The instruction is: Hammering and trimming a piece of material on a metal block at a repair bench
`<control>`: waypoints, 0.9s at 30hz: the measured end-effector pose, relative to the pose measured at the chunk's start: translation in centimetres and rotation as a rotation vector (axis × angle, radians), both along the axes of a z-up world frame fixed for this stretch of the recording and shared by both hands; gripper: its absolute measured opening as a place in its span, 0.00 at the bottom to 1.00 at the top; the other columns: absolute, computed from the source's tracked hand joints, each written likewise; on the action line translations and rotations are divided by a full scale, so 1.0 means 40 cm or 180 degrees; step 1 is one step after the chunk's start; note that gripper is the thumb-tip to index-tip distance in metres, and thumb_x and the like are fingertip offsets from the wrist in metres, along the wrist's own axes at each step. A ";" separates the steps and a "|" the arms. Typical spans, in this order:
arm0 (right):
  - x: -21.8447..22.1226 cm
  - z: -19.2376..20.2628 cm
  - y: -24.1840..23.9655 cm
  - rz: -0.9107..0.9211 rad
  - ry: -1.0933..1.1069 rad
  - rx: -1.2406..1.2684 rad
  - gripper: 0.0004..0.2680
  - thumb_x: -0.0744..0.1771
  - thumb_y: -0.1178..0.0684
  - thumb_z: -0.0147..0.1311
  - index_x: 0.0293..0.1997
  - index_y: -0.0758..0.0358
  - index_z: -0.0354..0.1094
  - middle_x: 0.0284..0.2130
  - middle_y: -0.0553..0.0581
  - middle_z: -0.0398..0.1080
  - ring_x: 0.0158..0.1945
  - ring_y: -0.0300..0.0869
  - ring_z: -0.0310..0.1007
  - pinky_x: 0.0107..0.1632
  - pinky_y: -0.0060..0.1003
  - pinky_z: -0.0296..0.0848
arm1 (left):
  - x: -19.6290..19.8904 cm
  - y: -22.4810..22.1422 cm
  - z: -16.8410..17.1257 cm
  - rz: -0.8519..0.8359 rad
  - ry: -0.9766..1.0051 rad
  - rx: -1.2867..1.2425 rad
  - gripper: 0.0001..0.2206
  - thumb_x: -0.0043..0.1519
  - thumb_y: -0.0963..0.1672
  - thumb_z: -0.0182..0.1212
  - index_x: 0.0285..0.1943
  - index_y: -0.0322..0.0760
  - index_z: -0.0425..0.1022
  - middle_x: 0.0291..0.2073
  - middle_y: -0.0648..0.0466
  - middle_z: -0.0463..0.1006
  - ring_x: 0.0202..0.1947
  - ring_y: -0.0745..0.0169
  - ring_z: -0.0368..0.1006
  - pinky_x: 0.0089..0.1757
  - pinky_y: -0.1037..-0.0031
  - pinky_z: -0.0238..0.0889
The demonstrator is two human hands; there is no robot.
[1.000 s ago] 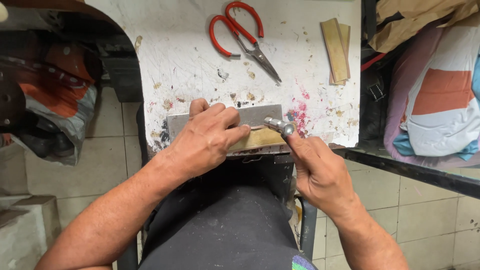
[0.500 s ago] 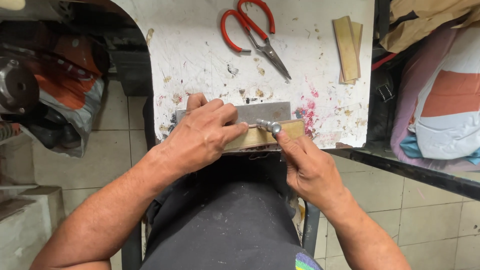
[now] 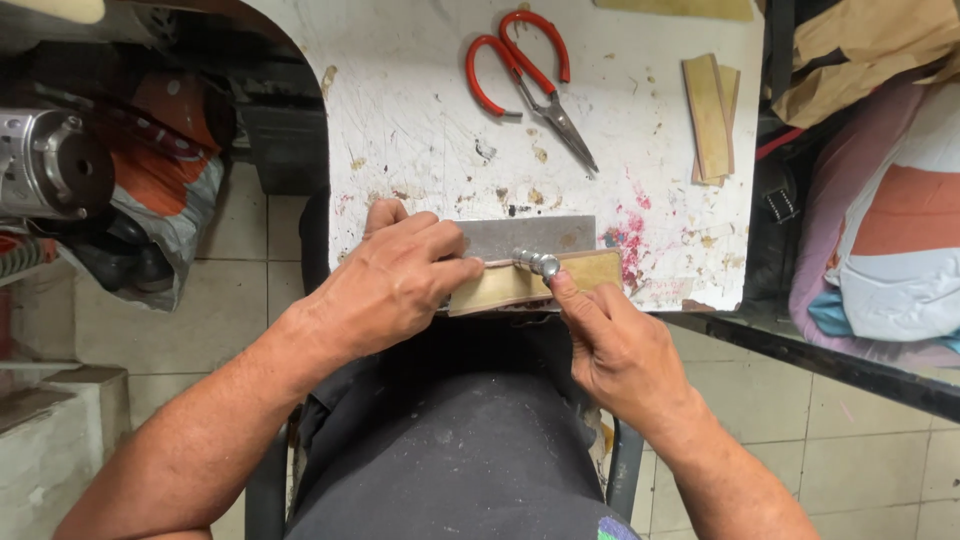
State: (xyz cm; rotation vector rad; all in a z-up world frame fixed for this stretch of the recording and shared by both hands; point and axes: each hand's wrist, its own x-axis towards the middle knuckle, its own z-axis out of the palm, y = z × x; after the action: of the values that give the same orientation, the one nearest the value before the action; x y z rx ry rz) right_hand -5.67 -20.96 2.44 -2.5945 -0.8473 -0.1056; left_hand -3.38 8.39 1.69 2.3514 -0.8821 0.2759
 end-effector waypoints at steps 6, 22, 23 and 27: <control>0.012 0.029 0.015 -0.0005 0.0192 0.0244 0.15 0.68 0.57 0.52 0.63 0.50 0.73 0.27 0.52 0.67 0.27 0.54 0.74 0.26 0.46 0.73 | -0.007 0.004 -0.006 0.0065 -0.0094 -0.0146 0.14 0.72 0.46 0.43 0.36 0.43 0.74 0.29 0.55 0.63 0.26 0.55 0.64 0.34 0.63 0.57; 0.004 0.017 0.068 0.0332 -0.0043 0.0182 0.16 0.67 0.58 0.52 0.63 0.51 0.71 0.28 0.55 0.65 0.27 0.56 0.72 0.25 0.51 0.72 | -0.039 0.028 -0.009 0.0351 -0.0231 -0.0123 0.10 0.69 0.44 0.48 0.37 0.47 0.74 0.31 0.57 0.63 0.29 0.55 0.63 0.35 0.63 0.54; 0.005 0.018 0.069 0.0340 -0.0065 0.0066 0.17 0.68 0.57 0.52 0.65 0.49 0.69 0.26 0.56 0.64 0.25 0.58 0.72 0.23 0.53 0.70 | -0.038 0.031 -0.008 0.0396 -0.0275 -0.0117 0.08 0.68 0.45 0.51 0.37 0.48 0.75 0.32 0.57 0.65 0.31 0.55 0.64 0.37 0.63 0.54; 0.015 0.039 0.069 0.0381 0.0031 0.0095 0.17 0.67 0.57 0.53 0.64 0.51 0.71 0.25 0.56 0.64 0.24 0.57 0.72 0.24 0.52 0.71 | -0.057 0.022 -0.023 0.0612 -0.0187 -0.0193 0.08 0.66 0.49 0.54 0.40 0.53 0.79 0.35 0.57 0.67 0.37 0.53 0.66 0.41 0.62 0.53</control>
State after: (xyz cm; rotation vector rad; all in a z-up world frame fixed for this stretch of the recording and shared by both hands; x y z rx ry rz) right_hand -5.06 -18.22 3.99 -2.5079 -0.9875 -0.0709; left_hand -5.68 9.27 0.78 2.3844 -0.6649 0.4459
